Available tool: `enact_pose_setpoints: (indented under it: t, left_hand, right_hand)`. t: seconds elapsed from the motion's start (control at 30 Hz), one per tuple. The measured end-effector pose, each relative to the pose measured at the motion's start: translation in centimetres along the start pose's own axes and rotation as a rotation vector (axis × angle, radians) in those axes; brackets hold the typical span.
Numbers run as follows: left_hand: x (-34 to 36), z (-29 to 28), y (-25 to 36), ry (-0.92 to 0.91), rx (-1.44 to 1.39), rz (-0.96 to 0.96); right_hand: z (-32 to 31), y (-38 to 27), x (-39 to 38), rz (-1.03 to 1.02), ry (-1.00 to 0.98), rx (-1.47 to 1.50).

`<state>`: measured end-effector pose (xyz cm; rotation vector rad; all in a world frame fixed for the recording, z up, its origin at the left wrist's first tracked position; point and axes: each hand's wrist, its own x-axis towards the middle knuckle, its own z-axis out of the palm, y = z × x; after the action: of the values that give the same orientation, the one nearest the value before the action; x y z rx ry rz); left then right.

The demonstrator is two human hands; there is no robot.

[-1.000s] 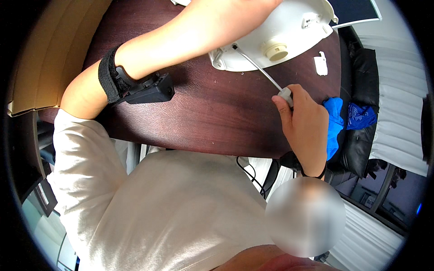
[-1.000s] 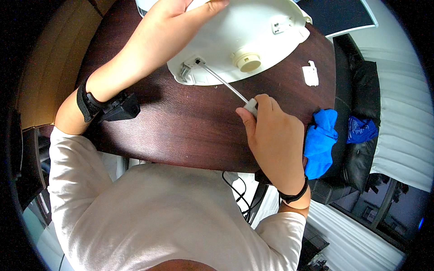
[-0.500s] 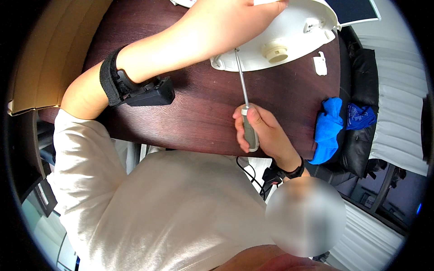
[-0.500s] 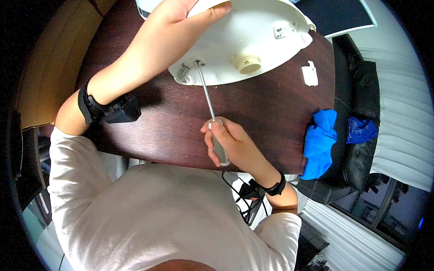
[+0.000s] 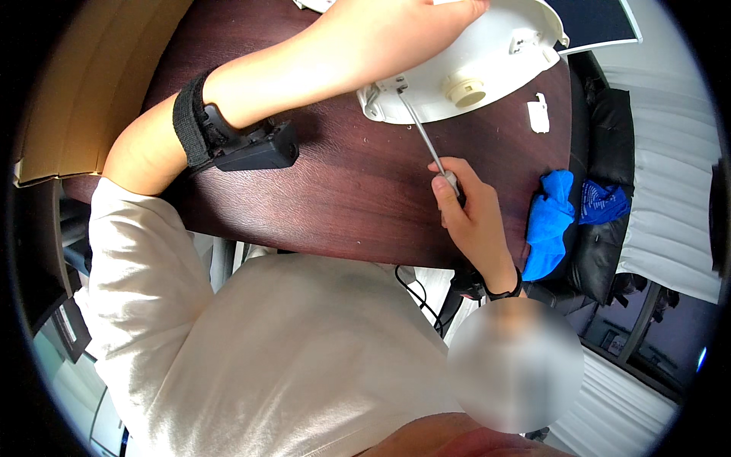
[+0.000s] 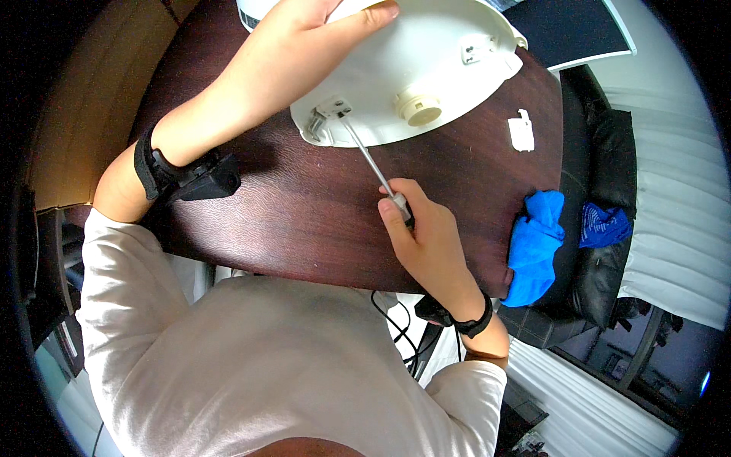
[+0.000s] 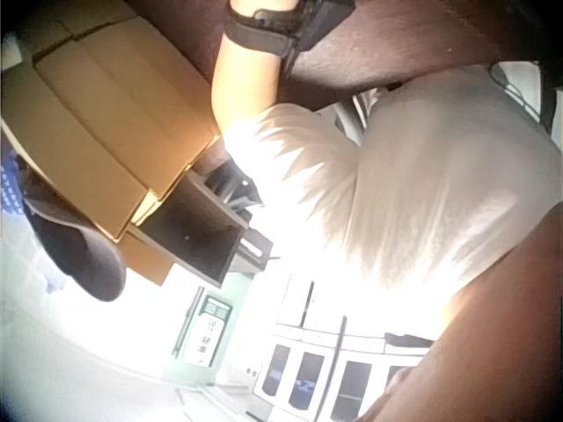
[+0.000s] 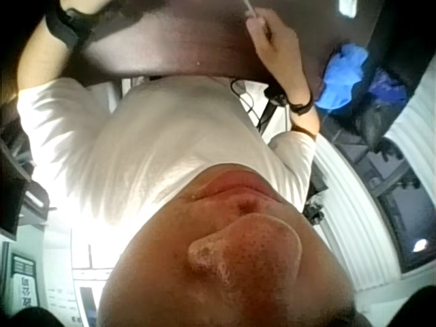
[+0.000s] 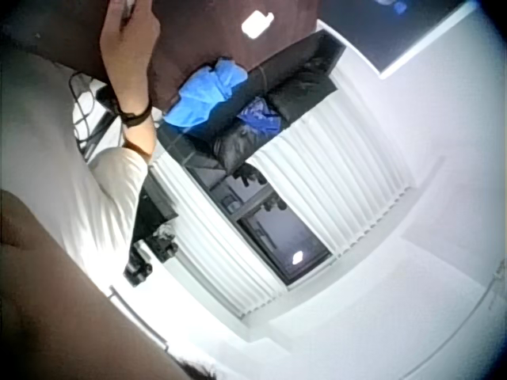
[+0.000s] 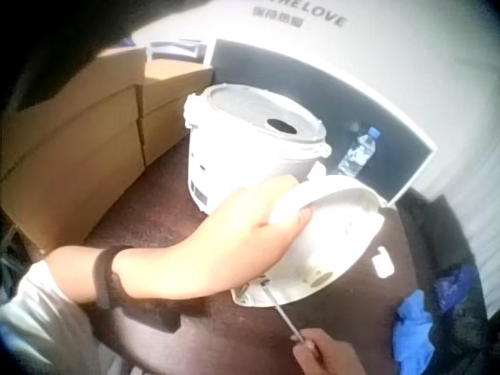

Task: The person uses a screwdriver to remove screws from the underside of a white appliance lid. They then wipe the lid with a blue cloth and reattach it to the main body of the appliance.

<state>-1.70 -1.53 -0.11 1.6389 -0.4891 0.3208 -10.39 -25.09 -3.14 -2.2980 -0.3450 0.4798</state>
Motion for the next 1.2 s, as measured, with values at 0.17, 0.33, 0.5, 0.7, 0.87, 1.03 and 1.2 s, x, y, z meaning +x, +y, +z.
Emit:
enact_pose_setpoints:
  t: [0.17,0.33,0.5,0.7,0.87,1.03,1.2]
  left_hand:
    - [0.4,0.2,1.0,0.004,0.038,-0.096]
    - [-0.1,-0.4,1.7,-0.05,-0.042,-0.14]
    - [0.0,0.1,0.7,-0.002,-0.002,-0.052]
    - [0.2,0.1,-0.1,-0.007,-0.001,0.011]
    - [-0.1,0.1,0.3,0.021,0.034,0.015]
    - [0.2,0.1,0.5,0.015,0.026,-0.062]
    - [-0.1,0.2,0.5,0.026,0.035,0.026]
  right_hand:
    - [-0.4,-1.2,0.1,-0.187,0.101,-0.207]
    - [-0.6,-1.5,0.0,-0.18,0.117,-0.232]
    - [-0.7,-1.4,-0.3,-0.189,0.138,-0.223]
    - [-1.2,-1.9,-0.2,-0.223,0.17,-0.334]
    - [-1.4,-2.7,-0.3,-0.193,0.141,-0.344]
    - [-1.3,-2.5,-0.3,-0.196,0.132,-0.299]
    - [-1.4,-2.5,-0.3,-0.2,0.133,-0.302]
